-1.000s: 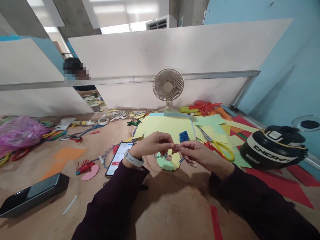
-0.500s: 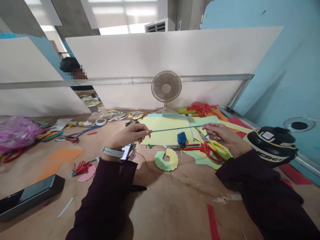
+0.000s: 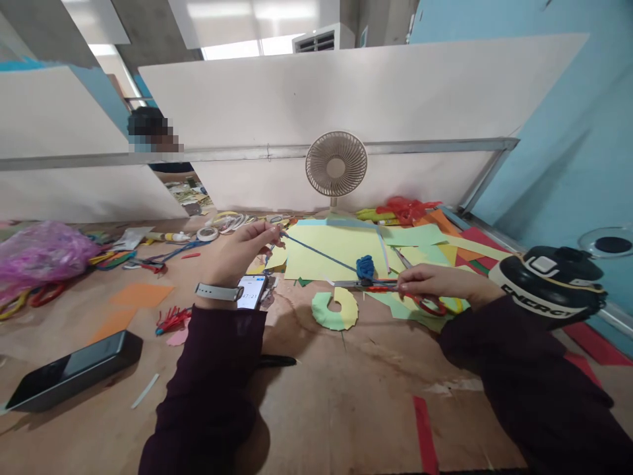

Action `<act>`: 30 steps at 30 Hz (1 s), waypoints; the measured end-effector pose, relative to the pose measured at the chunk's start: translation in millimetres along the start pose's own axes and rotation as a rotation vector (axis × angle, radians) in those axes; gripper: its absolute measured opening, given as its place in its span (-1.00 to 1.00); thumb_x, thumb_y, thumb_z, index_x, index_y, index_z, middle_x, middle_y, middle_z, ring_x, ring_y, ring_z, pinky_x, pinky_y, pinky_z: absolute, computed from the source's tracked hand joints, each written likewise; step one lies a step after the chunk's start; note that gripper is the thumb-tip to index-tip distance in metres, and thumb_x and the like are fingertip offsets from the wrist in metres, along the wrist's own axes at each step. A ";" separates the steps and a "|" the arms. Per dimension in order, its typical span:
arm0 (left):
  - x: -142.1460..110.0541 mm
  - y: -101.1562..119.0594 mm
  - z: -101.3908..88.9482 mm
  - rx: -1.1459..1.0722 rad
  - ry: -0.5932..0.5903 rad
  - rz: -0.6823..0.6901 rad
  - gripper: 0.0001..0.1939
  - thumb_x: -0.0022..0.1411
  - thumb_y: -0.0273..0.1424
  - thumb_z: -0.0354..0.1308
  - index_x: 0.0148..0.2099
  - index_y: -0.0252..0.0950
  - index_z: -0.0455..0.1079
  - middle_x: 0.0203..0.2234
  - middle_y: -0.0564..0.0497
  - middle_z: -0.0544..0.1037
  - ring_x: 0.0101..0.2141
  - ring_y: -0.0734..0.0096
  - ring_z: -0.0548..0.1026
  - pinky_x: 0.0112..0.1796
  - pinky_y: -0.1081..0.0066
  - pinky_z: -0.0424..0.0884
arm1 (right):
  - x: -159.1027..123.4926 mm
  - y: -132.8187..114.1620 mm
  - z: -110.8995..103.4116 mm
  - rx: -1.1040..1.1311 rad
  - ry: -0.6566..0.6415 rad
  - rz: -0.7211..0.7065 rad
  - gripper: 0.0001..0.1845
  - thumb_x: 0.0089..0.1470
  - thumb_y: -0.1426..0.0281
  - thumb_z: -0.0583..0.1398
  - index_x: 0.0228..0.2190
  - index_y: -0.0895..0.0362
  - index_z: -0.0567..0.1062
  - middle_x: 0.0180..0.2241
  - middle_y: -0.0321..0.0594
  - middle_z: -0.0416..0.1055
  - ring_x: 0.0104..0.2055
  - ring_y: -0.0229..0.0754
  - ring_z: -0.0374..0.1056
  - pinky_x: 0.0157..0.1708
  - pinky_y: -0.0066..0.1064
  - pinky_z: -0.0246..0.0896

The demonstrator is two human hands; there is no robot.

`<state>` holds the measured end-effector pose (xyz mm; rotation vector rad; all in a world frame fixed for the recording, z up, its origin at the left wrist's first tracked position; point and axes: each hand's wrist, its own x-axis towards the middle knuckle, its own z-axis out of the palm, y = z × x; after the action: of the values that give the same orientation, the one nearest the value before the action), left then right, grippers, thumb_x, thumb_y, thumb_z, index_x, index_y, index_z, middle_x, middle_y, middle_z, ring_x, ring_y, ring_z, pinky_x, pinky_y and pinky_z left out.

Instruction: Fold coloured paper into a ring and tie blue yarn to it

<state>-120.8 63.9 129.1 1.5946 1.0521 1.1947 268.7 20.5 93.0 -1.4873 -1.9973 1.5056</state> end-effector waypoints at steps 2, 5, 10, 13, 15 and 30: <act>-2.1 3.3 3.5 -0.148 0.020 0.016 -0.79 0.08 -0.26 0.30 -0.37 -0.33 0.50 -0.43 0.02 0.54 -0.39 0.52 0.44 -0.46 0.59 0.29 | 8.5 -3.5 16.5 -0.041 -0.128 -0.008 -0.70 -0.01 0.16 0.28 -0.46 0.18 0.54 -0.66 -0.37 0.27 -0.66 -0.39 0.13 -0.70 -0.57 -0.03; -9.5 12.6 12.5 -0.368 -0.066 0.014 -0.82 0.04 -0.33 0.30 -0.36 -0.37 0.52 -0.36 -0.04 0.58 -0.32 0.45 0.50 -0.38 0.55 0.37 | 22.3 -6.5 45.9 -0.047 -0.322 0.012 -0.76 -0.02 0.23 0.28 -0.48 0.18 0.54 -0.71 -0.40 0.25 -0.67 -0.37 0.16 -0.69 -0.58 0.03; -20.6 25.6 43.1 -0.669 -0.235 -0.158 -0.68 0.02 -0.31 0.35 -0.53 -0.31 0.27 -0.67 0.16 0.33 -0.59 0.61 0.38 -0.42 0.52 0.44 | 32.4 -12.6 86.7 -0.021 -0.552 0.056 -0.69 -0.08 0.18 0.30 -0.52 0.21 0.56 -0.66 -0.27 0.42 -0.69 -0.28 0.27 -0.70 -0.51 0.14; -20.1 22.2 63.9 -0.642 -0.306 -0.226 -0.68 0.02 -0.27 0.37 -0.46 -0.32 0.29 -0.68 0.21 0.28 -0.64 0.66 0.32 -0.52 0.58 0.41 | 31.8 -15.5 93.2 -0.025 -0.529 0.023 -0.67 -0.16 0.16 0.35 -0.54 0.20 0.55 -0.63 -0.27 0.45 -0.67 -0.29 0.30 -0.68 -0.52 0.16; -18.6 16.1 74.4 -0.563 -0.344 -0.269 -0.67 0.01 -0.23 0.39 -0.40 -0.35 0.36 -0.63 0.15 0.38 -0.59 0.60 0.41 -0.46 0.51 0.47 | 33.3 -15.5 90.3 -0.026 -0.446 -0.017 -0.64 -0.14 0.12 0.35 -0.50 0.19 0.54 -0.57 -0.28 0.47 -0.62 -0.31 0.33 -0.64 -0.54 0.18; -13.5 -16.7 83.7 -0.336 -0.367 -0.193 -0.33 0.00 -0.37 0.41 0.17 -0.27 0.33 -0.33 -0.10 0.65 -0.29 0.32 0.60 -0.24 0.39 0.43 | 82.3 -11.3 111.9 -0.336 0.531 0.009 -0.59 -0.26 0.16 0.38 -0.51 0.10 0.31 -0.49 -0.27 0.35 -0.41 -0.15 0.26 -0.48 -0.42 -0.13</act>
<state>-43.8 43.5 95.4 1.3481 0.7071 0.8545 148.5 22.5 22.4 -1.7855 -1.9576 0.6812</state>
